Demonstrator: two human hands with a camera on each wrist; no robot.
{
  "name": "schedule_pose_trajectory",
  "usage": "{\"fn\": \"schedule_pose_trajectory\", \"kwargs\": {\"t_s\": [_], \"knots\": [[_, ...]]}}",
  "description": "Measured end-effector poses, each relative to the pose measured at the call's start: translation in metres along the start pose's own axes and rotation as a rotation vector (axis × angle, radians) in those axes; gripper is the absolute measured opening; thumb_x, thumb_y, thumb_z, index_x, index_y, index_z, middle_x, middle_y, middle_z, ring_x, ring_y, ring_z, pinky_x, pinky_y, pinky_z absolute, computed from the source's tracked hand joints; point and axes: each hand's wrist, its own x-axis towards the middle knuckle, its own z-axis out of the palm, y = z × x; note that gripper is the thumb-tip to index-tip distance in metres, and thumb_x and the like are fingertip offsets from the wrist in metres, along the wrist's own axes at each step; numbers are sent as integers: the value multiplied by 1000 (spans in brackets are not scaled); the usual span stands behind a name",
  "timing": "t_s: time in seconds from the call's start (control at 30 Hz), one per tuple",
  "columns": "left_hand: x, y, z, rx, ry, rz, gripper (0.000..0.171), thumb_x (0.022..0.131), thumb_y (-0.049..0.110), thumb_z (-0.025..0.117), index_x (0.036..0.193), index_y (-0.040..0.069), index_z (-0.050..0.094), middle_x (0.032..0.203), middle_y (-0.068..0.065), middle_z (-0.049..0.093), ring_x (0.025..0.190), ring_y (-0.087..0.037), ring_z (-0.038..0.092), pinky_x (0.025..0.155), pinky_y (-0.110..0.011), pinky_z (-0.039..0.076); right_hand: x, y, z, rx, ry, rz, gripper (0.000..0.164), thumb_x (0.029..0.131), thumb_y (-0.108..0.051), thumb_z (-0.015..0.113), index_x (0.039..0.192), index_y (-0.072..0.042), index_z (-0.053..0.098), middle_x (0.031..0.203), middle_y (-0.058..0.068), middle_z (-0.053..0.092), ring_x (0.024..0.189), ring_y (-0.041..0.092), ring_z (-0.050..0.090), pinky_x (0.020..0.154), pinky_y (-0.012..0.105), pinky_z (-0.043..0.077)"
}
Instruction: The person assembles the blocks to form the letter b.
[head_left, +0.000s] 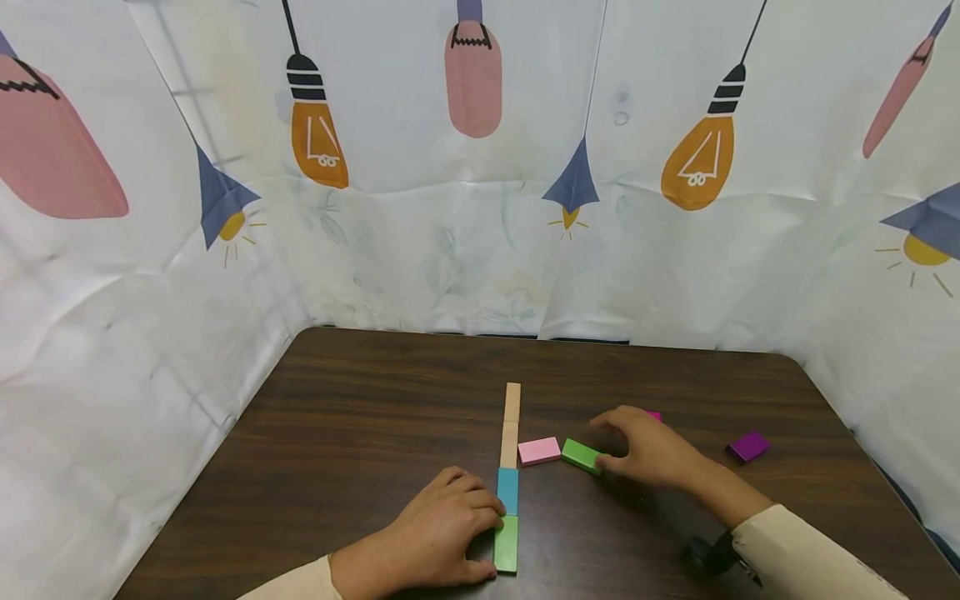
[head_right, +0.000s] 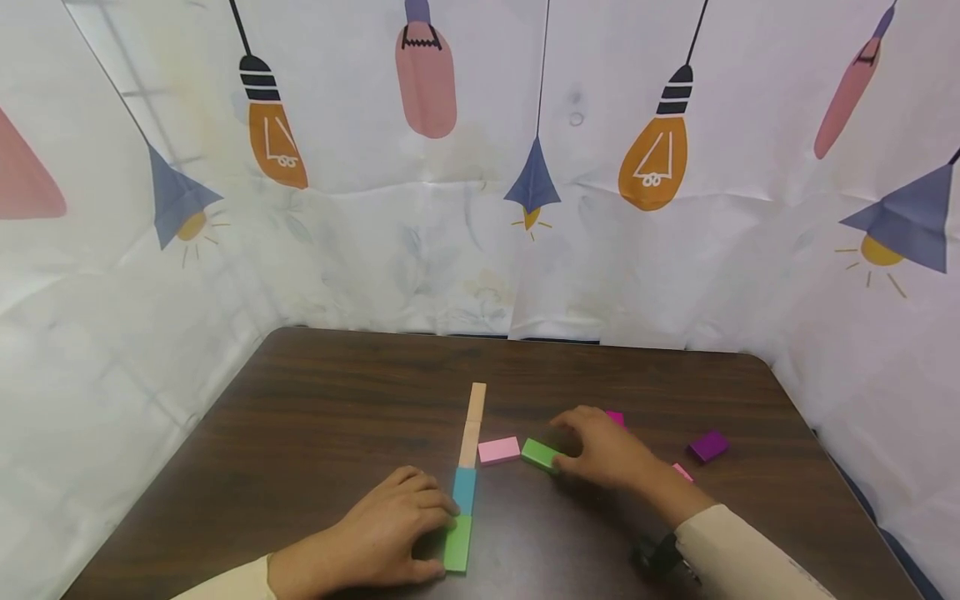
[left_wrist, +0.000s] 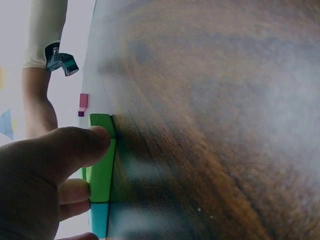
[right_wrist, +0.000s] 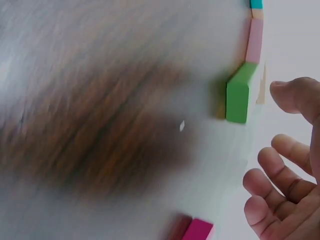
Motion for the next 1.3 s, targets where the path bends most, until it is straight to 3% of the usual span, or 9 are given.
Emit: {"fn": "schedule_pose_trajectory", "kwargs": {"t_s": [0.33, 0.57, 0.93, 1.3], "knots": [[-2, -1, -1, 0, 6, 1, 37, 86, 57, 74, 107, 27, 77, 116, 16, 66, 110, -10, 58, 100, -41, 43, -17, 20, -18, -22, 63, -5, 55, 87, -32, 83, 132, -7, 65, 133, 11, 61, 129, 42, 51, 100, 61, 46], [-2, -1, 1, 5, 8, 4, 38, 87, 58, 72, 109, 27, 76, 118, 16, 66, 110, -10, 57, 100, -41, 43, -36, 45, -32, -17, 113, 63, 53, 87, -30, 83, 131, -7, 64, 132, 14, 61, 123, 42, 54, 95, 62, 48], [0, 0, 1, -2, 8, -3, 38, 87, 58, 72, 108, 27, 77, 118, 16, 66, 110, -10, 57, 99, -41, 43, -61, 68, -47, -59, 109, 133, 59, 86, -32, 83, 134, -3, 63, 132, 19, 60, 117, 43, 57, 89, 61, 49], [2, 0, 1, 3, 8, -1, 39, 87, 60, 72, 108, 27, 77, 117, 16, 66, 109, -10, 58, 99, -40, 44, -53, 81, -39, -21, 101, 100, 60, 87, -33, 82, 136, -5, 62, 136, 19, 59, 127, 48, 50, 96, 67, 43]]}}
